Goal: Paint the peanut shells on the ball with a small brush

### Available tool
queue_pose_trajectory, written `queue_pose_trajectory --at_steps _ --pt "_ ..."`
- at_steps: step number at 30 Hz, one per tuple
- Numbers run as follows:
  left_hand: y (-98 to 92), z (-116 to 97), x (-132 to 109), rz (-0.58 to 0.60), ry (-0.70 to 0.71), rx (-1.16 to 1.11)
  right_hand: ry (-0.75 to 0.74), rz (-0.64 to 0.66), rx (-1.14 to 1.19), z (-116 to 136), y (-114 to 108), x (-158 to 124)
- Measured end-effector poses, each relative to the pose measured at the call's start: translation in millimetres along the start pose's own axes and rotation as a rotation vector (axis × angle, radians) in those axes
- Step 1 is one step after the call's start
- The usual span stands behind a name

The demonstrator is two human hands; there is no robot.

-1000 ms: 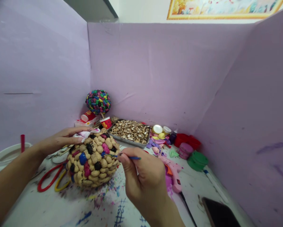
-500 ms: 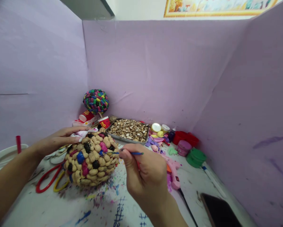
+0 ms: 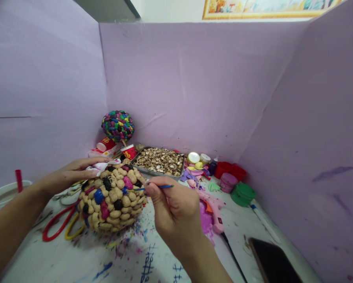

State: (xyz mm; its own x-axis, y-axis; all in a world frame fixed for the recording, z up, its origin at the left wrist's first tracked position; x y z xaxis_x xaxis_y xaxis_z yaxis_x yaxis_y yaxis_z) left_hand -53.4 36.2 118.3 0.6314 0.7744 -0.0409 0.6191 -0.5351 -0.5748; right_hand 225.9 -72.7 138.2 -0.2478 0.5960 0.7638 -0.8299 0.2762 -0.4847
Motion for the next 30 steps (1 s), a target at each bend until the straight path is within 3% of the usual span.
queue_pose_trajectory --at_steps 8,30 --pt "1.3 -3.8 0.0 -0.019 -0.025 0.010 -0.064 -0.005 -0.018 2.9 -0.6 -0.3" --pt "0.4 -3.4 -0.6 -0.001 -0.027 -0.007 -0.032 0.033 -0.008 -2.5 -4.1 -0.5"
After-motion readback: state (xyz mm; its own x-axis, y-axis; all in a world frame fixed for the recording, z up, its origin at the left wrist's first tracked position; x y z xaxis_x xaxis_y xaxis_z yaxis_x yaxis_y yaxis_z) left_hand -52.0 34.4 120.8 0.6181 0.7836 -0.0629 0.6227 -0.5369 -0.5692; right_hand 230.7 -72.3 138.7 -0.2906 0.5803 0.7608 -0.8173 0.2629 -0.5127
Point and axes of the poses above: each hand's wrist, its own x-axis towards the middle knuckle, its own y-axis out of the palm, z = x × y, the point moved 2 cm from there along x, towards the middle knuckle, and after that the axes turned 15 degrees about z, right-handed, at the moved point
